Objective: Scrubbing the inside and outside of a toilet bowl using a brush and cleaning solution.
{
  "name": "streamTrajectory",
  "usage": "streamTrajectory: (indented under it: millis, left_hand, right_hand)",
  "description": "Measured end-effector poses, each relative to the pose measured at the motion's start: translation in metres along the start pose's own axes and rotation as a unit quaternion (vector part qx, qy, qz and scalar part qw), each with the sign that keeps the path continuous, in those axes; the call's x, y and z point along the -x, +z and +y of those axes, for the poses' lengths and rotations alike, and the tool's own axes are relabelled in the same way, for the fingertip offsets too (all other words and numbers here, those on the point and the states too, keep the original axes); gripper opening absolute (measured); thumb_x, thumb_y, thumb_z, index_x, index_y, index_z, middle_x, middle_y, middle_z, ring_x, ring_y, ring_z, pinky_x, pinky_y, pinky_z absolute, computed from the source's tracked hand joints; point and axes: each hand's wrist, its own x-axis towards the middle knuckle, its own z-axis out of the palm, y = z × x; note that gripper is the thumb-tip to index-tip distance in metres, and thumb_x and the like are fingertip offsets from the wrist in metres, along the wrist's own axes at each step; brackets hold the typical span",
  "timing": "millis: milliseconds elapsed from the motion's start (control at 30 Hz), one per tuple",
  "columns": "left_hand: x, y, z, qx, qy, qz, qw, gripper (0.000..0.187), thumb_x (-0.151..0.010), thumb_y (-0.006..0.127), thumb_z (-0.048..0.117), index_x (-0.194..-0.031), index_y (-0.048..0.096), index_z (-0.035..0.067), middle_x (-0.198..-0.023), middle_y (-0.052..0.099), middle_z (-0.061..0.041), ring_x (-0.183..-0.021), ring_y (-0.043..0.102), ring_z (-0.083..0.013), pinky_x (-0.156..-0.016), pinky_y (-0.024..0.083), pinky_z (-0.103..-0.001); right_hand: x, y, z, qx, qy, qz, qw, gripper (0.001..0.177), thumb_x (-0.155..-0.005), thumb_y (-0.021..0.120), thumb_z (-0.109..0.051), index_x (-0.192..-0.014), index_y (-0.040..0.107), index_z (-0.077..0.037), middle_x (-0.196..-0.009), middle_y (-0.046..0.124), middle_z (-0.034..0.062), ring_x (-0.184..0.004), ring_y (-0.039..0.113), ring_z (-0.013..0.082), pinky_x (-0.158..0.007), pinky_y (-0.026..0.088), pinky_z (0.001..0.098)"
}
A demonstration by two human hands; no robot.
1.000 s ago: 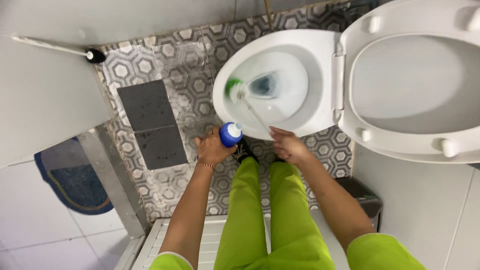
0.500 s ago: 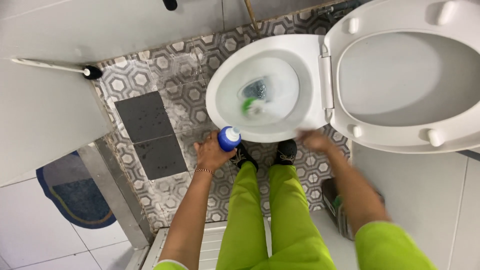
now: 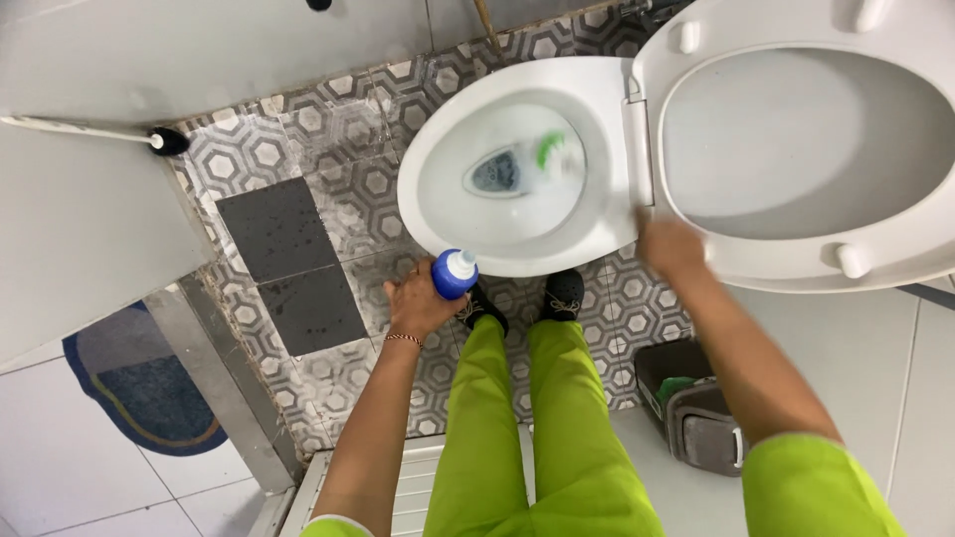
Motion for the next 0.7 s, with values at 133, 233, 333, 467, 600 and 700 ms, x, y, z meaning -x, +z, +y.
streamTrajectory:
  millis: [133, 233, 333, 467, 600, 700]
  left_hand:
    - [0.000, 0.005, -0.003, 0.000, 0.004, -0.002, 1.000, 0.081, -0.071, 0.076, 0.055, -0.136, 0.048, 0.015, -0.131, 0.065, -0.011, -0.126, 0.062, -0.0304, -0.108, 0.033, -0.051]
    - [-0.003, -0.001, 0.002, -0.026, 0.016, 0.002, 1.000, 0.082, -0.070, 0.076, 0.058, -0.135, 0.048, 0.016, -0.130, 0.065, -0.010, -0.125, 0.062, -0.0299, -0.108, 0.033, -0.052]
    - [-0.004, -0.006, 0.012, -0.040, 0.011, -0.014, 0.999, 0.083, -0.071, 0.075, 0.058, -0.137, 0.046, 0.017, -0.131, 0.065, -0.010, -0.125, 0.061, -0.0304, -0.109, 0.031, -0.051]
    - [0.001, -0.009, 0.014, -0.028, 0.023, -0.007, 0.999, 0.082, -0.071, 0.075, 0.056, -0.136, 0.047, 0.015, -0.128, 0.065, -0.011, -0.123, 0.062, -0.0307, -0.107, 0.032, -0.050]
    - [0.000, -0.006, 0.016, -0.027, 0.047, 0.015, 0.998, 0.080, -0.071, 0.076, 0.056, -0.133, 0.049, 0.014, -0.123, 0.068, -0.012, -0.118, 0.065, -0.0321, -0.104, 0.034, -0.051]
    - [-0.005, 0.002, 0.008, -0.019, 0.040, 0.024, 0.999, 0.084, -0.067, 0.078, 0.057, -0.134, 0.049, 0.014, -0.123, 0.068, -0.014, -0.119, 0.064, -0.0344, -0.105, 0.033, -0.053]
  right_hand:
    - [0.022, 0.032, -0.009, -0.163, 0.025, -0.147, 0.975, 0.043, -0.096, 0.052, -0.030, -0.136, 0.069, -0.028, -0.110, 0.079, 0.0192, -0.104, 0.075, 0.0400, -0.085, 0.062, 0.0523]
    - [0.007, -0.033, -0.005, -0.007, 0.032, -0.218, 0.975, 0.044, -0.092, 0.053, -0.034, -0.126, 0.076, -0.017, -0.109, 0.079, 0.0212, -0.109, 0.075, 0.0373, -0.093, 0.059, 0.0542]
    - [-0.016, -0.079, -0.008, -0.024, 0.027, -0.024, 0.999, 0.041, -0.093, 0.056, -0.026, -0.131, 0.073, -0.023, -0.093, 0.077, 0.0264, -0.090, 0.076, 0.0485, -0.072, 0.061, 0.0586]
    - [-0.002, -0.100, -0.033, -0.074, -0.012, 0.027, 0.997, 0.044, -0.103, 0.052, -0.024, -0.146, 0.062, -0.029, -0.100, 0.075, 0.0267, -0.094, 0.074, 0.0507, -0.078, 0.061, 0.0580]
    - [-0.019, 0.015, 0.016, -0.038, 0.005, -0.090, 0.995, 0.047, -0.095, 0.057, -0.024, -0.142, 0.065, -0.023, -0.106, 0.076, 0.0243, -0.103, 0.074, 0.0460, -0.085, 0.061, 0.0578]
    - [-0.026, 0.047, -0.030, -0.121, 0.069, -0.133, 0.981, 0.061, -0.095, 0.057, -0.020, -0.155, 0.048, -0.032, -0.115, 0.073, 0.0279, -0.109, 0.071, 0.0490, -0.088, 0.060, 0.0605]
